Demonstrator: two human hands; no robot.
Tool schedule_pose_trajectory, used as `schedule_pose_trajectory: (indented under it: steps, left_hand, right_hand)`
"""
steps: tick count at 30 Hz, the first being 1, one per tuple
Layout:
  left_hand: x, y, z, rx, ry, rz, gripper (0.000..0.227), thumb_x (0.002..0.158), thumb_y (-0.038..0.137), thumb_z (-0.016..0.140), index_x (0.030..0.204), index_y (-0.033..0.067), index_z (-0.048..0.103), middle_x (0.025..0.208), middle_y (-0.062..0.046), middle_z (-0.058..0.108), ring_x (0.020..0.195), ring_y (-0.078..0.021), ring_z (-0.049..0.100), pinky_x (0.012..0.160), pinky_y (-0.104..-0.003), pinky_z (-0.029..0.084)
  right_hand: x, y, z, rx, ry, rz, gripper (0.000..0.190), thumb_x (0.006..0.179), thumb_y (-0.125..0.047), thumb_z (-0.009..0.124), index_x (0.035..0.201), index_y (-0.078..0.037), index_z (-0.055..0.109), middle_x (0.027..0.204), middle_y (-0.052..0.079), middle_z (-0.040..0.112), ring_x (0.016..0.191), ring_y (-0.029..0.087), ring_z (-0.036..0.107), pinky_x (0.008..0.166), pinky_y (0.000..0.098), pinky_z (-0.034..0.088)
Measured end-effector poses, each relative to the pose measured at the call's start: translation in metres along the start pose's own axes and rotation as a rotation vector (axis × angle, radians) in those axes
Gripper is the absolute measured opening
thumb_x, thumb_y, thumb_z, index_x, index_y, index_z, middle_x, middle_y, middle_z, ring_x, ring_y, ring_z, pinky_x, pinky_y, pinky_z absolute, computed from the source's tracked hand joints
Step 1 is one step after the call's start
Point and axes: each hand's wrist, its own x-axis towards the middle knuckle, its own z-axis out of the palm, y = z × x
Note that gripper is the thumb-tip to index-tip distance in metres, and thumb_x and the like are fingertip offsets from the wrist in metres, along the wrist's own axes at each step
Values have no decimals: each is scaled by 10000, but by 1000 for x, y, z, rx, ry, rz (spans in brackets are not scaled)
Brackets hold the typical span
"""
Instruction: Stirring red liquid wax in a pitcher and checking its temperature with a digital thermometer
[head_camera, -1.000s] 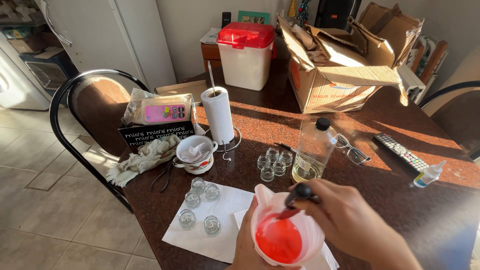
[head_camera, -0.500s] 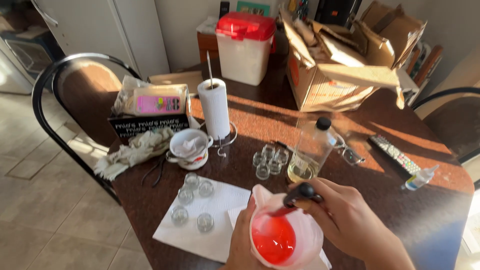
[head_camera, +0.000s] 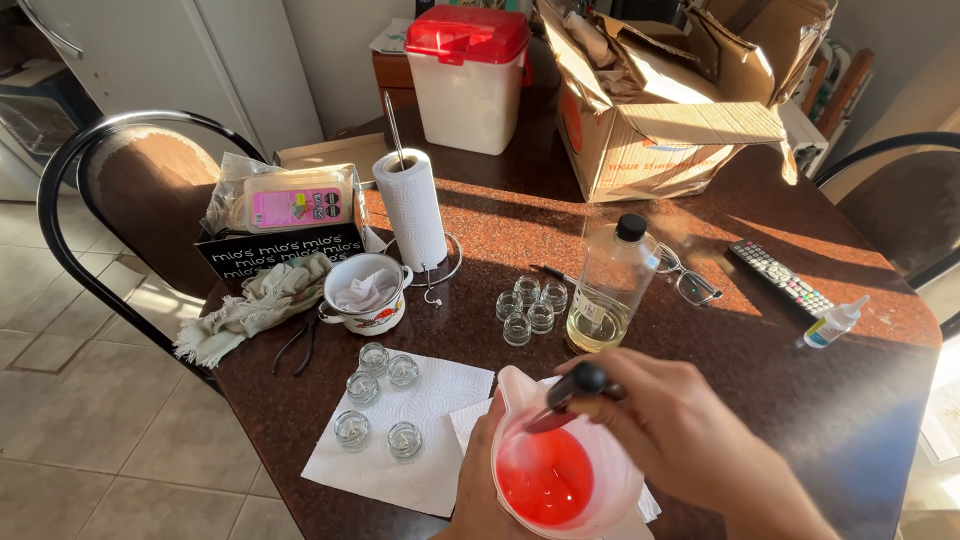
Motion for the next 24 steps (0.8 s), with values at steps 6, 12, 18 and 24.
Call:
schedule_pose_trajectory:
  steps: [6,12,18,24]
  left_hand:
    - [-9,6,8,322,-58,141,719,980,577,401,1208,-48,675,1086,-247,675,1017,-355,618,978,-494,457]
    - [33,5,-91,1621,-86,1520,1283,552,429,992,1519,-61,305,1287,-142,664,1149,-249,710,1060,-364,515]
    - [31,16,-89,1621,-145,1509,1325,529,428,1018,1537,-30,290,1458,-223,568,1273,-344,653,1059,-416,522]
    - [51,35,-116,1612,-134,1496,1449,461,565,989,1563,-12,247,1430,-254,552,1329,-393,584,1141,-477,438]
  right_hand:
    - [-11,-3,-24,-36,-142,143,266,1018,-328,494,930,-157,677,809,-8,732,634,200,696,603,297,533]
    - [8,-14,4,172,-216,-80,316,1055,-294,457,1008,-82,687,862,58,678,689,258,651,644,346,526]
    - [-5,6,-5,-117,48,162,227,992,-297,555,1072,-142,701,896,0,780,730,188,757,673,294,546]
    - [-5,-26,-19,31,-160,87,291,1018,-345,509,1048,-128,701,898,-3,787,736,172,772,667,294,571]
